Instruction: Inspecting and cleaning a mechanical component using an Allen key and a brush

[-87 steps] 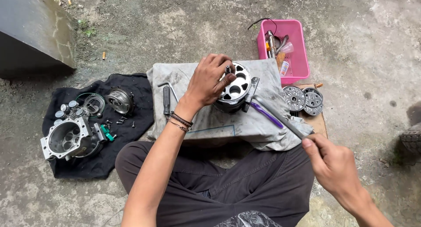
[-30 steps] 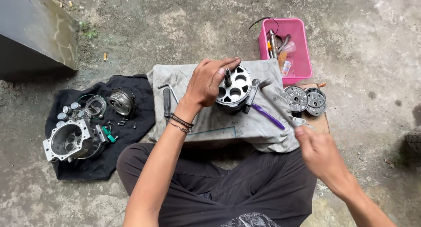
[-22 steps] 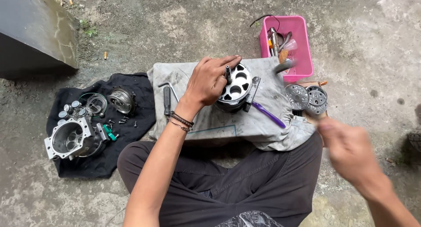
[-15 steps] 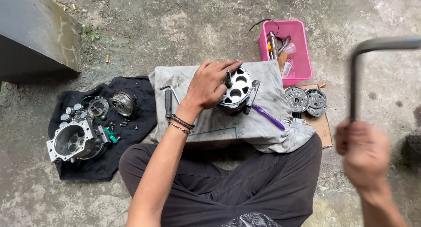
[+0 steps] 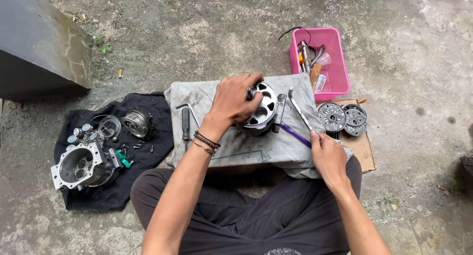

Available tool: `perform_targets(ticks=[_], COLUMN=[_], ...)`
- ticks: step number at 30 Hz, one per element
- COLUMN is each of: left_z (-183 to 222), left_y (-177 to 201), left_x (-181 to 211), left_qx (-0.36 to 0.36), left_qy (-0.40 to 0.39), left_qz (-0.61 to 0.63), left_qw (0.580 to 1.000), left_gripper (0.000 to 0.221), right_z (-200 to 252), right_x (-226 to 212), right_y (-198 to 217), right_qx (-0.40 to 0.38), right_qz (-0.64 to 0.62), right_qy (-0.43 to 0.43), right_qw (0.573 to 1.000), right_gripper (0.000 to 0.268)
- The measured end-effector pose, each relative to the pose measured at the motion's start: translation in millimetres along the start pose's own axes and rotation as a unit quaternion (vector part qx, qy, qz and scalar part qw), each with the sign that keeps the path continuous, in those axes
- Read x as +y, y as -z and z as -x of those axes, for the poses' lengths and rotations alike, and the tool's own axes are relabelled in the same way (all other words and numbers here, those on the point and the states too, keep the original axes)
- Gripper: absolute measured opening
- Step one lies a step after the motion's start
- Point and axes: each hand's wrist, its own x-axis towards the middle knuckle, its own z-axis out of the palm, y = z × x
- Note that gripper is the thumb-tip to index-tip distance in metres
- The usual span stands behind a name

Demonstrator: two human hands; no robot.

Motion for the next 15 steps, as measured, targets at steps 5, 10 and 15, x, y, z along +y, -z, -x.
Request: perform_targets(ticks=[5,10,15], left_z=[-15,-16,-6], left_y=[-11,10,31], left_x=[-14,-22,-32], left_qx=[-0.013,-0.049,-0.046], left_qy=[0.017,0.131,0.263], left_qz=[0.041,0.131,0.268], left_qw=[0.999,0.982,0.925], left_gripper=[0.025,0.035,0.047], right_z=[-3,-8,-12], right_x=[1,8,12], right_y=[-3,-9,-13], right_qx=[-0.007,-0.007,-0.009], right_qz=[0.076,0.072,0.081], right_qy=[-0.006,-0.007,-0.016], right_qw=[0.997,0.997,0.997], right_gripper=[0.053,0.053,0.051])
